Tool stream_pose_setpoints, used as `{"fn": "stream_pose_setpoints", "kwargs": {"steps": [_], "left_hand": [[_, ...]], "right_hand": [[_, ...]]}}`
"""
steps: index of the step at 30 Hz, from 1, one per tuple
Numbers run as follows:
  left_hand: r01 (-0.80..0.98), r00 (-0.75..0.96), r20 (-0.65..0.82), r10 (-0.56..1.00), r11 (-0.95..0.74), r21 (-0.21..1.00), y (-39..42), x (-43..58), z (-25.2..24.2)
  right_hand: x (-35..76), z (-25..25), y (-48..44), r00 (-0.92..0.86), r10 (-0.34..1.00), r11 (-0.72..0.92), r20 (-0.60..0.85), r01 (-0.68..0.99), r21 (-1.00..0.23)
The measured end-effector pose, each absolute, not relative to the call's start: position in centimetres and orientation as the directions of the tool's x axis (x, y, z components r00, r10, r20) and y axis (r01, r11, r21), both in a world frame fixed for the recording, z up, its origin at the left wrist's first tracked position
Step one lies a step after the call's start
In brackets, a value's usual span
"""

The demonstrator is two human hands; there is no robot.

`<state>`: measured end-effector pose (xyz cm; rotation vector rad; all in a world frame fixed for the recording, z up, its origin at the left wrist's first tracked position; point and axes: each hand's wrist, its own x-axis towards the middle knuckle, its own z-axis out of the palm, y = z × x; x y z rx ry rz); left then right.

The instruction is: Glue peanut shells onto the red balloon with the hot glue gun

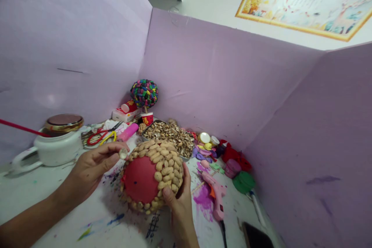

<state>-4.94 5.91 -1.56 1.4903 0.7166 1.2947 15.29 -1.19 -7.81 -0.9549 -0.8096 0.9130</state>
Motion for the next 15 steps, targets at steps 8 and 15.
{"fn": "stream_pose_setpoints", "kwargs": {"steps": [8,15], "left_hand": [[0.306,0.251,0.753,0.608,-0.788,0.534,3.8,-4.9,1.4],[0.432,0.356,0.803,0.478,-0.846,0.312,5.2,-3.7,4.9]], "right_hand": [[15.8,-8.7,-1.1,0.411,0.883,0.336,0.228,-0.213,-0.918],[15.3,-8.7,-1.1,0.480,0.860,0.382,0.173,-0.381,-0.842]]}}
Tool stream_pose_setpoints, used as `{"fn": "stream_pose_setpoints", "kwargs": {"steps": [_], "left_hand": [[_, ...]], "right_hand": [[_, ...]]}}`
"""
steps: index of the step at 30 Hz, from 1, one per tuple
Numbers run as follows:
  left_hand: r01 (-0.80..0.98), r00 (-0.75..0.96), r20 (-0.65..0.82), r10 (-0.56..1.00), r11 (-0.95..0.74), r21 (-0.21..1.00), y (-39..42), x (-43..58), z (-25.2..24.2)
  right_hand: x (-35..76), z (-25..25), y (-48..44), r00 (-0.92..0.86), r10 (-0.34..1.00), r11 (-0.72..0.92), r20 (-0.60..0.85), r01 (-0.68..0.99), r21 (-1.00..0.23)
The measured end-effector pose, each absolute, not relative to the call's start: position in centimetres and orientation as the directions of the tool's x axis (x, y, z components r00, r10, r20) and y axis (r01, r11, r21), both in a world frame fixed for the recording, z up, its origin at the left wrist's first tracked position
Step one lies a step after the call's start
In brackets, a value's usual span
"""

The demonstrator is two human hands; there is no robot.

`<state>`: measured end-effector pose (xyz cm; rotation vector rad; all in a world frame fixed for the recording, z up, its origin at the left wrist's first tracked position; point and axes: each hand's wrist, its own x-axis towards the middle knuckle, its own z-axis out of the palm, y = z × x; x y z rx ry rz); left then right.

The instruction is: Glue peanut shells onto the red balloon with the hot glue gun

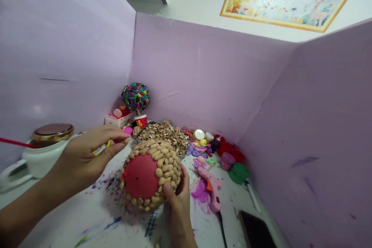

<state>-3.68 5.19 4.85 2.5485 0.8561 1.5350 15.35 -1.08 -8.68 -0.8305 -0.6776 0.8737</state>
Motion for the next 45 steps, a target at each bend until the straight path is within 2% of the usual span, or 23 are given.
{"fn": "stream_pose_setpoints", "kwargs": {"steps": [3,6,10,20,26,30,38,45], "left_hand": [[0.471,0.463,0.748,0.476,-0.847,0.247,5.3,-3.0,5.5],[0.535,0.572,0.633,0.521,-0.823,0.194,5.0,-2.5,5.4],[0.585,0.625,0.548,0.556,-0.798,0.144,5.0,-2.2,4.9],[0.546,0.672,0.532,0.515,-0.830,0.114,4.1,-2.1,4.4],[0.524,0.678,0.574,0.460,-0.849,0.061,2.9,-1.0,3.5],[0.548,0.660,0.581,0.475,-0.834,0.059,2.6,-0.7,3.3],[0.565,0.660,0.618,0.428,-0.824,-0.032,2.6,-0.3,3.2],[0.582,0.655,0.617,0.436,-0.812,-0.044,2.6,-0.1,3.1]], "right_hand": [[14.8,-8.8,-1.1,0.518,0.838,0.410,0.170,-0.394,-0.822],[14.3,-8.7,-1.3,0.530,0.829,0.425,0.176,-0.395,-0.815],[14.0,-8.5,-1.5,0.521,0.831,0.422,0.194,-0.363,-0.831],[13.6,-8.7,-1.4,0.539,0.813,0.444,0.220,-0.329,-0.833],[13.6,-8.9,-1.4,0.544,0.805,0.458,0.237,-0.315,-0.831],[13.7,-8.7,-1.5,0.546,0.802,0.445,0.240,-0.280,-0.851],[13.7,-8.6,-1.5,0.544,0.807,0.432,0.231,-0.276,-0.859],[13.8,-8.3,-1.6,0.533,0.814,0.416,0.231,-0.257,-0.872]]}}
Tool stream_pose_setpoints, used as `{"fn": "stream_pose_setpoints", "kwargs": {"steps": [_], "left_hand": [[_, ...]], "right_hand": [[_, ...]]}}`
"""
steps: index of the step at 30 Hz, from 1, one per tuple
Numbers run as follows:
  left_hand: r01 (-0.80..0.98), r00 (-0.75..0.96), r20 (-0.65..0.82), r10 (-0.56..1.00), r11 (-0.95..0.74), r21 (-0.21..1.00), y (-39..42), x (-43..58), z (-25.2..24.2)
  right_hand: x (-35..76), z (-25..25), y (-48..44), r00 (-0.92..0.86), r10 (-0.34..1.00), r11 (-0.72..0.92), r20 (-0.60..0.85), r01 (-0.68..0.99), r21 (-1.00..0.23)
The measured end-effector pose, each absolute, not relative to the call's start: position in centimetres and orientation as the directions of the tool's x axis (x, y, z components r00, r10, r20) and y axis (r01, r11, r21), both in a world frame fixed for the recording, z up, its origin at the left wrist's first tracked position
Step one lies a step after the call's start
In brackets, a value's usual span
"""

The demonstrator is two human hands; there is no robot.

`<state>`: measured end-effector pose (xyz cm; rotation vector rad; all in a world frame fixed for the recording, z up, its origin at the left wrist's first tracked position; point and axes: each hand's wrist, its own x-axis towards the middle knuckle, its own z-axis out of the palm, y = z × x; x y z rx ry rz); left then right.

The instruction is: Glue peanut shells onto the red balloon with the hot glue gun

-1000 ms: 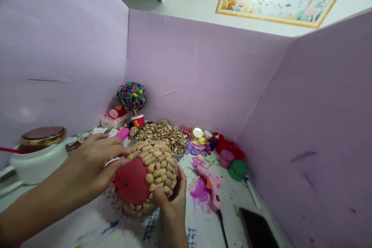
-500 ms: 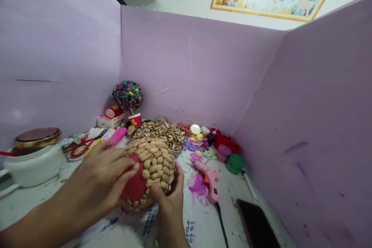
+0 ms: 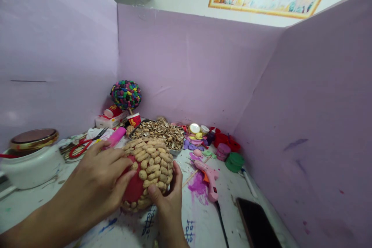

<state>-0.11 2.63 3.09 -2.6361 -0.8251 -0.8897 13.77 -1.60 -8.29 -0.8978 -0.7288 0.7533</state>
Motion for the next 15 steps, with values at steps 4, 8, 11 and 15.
{"fn": "stream_pose_setpoints", "kwargs": {"steps": [4,8,11,15], "left_hand": [[0.593,0.655,0.601,0.458,-0.804,-0.034,2.74,-0.16,3.04],[0.585,0.651,0.603,0.460,-0.811,-0.012,2.88,-0.10,2.92],[0.564,0.658,0.599,0.457,-0.826,0.011,3.05,-0.19,2.93],[0.532,0.676,0.589,0.443,-0.846,0.026,3.53,-0.85,3.23]], "right_hand": [[13.65,-8.55,-1.55,0.543,0.807,0.431,0.231,-0.275,-0.860],[13.59,-8.80,-1.41,0.557,0.801,0.440,0.221,-0.298,-0.847],[13.56,-8.75,-1.39,0.566,0.797,0.443,0.211,-0.309,-0.842],[13.53,-8.67,-1.43,0.558,0.805,0.437,0.201,-0.328,-0.838]]}}
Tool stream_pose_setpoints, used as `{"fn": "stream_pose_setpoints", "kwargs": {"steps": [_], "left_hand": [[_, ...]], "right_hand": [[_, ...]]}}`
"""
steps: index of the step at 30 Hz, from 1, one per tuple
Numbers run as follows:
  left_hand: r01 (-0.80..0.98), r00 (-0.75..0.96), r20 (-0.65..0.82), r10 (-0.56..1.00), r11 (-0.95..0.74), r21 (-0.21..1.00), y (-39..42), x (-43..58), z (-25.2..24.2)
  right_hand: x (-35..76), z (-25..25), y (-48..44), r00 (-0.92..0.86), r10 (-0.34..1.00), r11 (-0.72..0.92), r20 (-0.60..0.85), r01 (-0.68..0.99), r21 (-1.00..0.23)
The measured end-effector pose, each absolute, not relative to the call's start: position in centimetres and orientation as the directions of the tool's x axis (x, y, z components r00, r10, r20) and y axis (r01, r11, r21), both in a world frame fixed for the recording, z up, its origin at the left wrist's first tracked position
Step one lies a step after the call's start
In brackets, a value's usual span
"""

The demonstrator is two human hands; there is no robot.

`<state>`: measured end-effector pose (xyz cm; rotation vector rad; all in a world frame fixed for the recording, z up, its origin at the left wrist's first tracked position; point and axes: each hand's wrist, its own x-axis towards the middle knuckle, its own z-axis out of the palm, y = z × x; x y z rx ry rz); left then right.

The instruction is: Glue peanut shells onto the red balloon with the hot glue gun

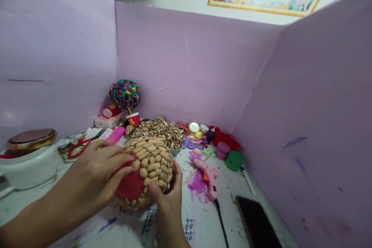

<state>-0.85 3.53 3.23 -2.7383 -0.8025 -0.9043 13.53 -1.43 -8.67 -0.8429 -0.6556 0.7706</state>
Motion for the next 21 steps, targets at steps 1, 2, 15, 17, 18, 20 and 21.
{"fn": "stream_pose_setpoints", "kwargs": {"steps": [1,2,15,17,18,20,21], "left_hand": [[0.525,0.680,0.586,0.440,-0.850,0.029,3.7,-1.0,3.4],[0.515,0.689,0.578,0.437,-0.857,0.034,3.8,-1.2,3.5],[0.391,0.752,0.535,0.384,-0.914,0.107,5.0,-0.7,3.6],[0.391,0.751,0.533,0.389,-0.913,0.115,5.1,-0.6,3.5],[0.391,0.748,0.536,0.391,-0.913,0.120,5.1,-0.6,3.4],[0.383,0.741,0.547,0.390,-0.914,0.133,5.1,-0.5,3.3],[0.379,0.737,0.552,0.390,-0.915,0.139,5.1,-0.5,3.2]], "right_hand": [[13.5,-8.6,-1.4,0.556,0.806,0.438,0.203,-0.329,-0.836],[13.5,-8.6,-1.5,0.553,0.807,0.439,0.205,-0.330,-0.836],[13.9,-8.6,-1.5,0.545,0.810,0.430,0.217,-0.301,-0.851],[13.9,-8.8,-1.5,0.542,0.810,0.433,0.224,-0.296,-0.851],[14.0,-8.8,-1.5,0.543,0.808,0.436,0.227,-0.292,-0.851],[14.0,-8.9,-1.5,0.548,0.803,0.441,0.234,-0.283,-0.852],[14.0,-8.9,-1.4,0.552,0.800,0.443,0.234,-0.281,-0.852]]}}
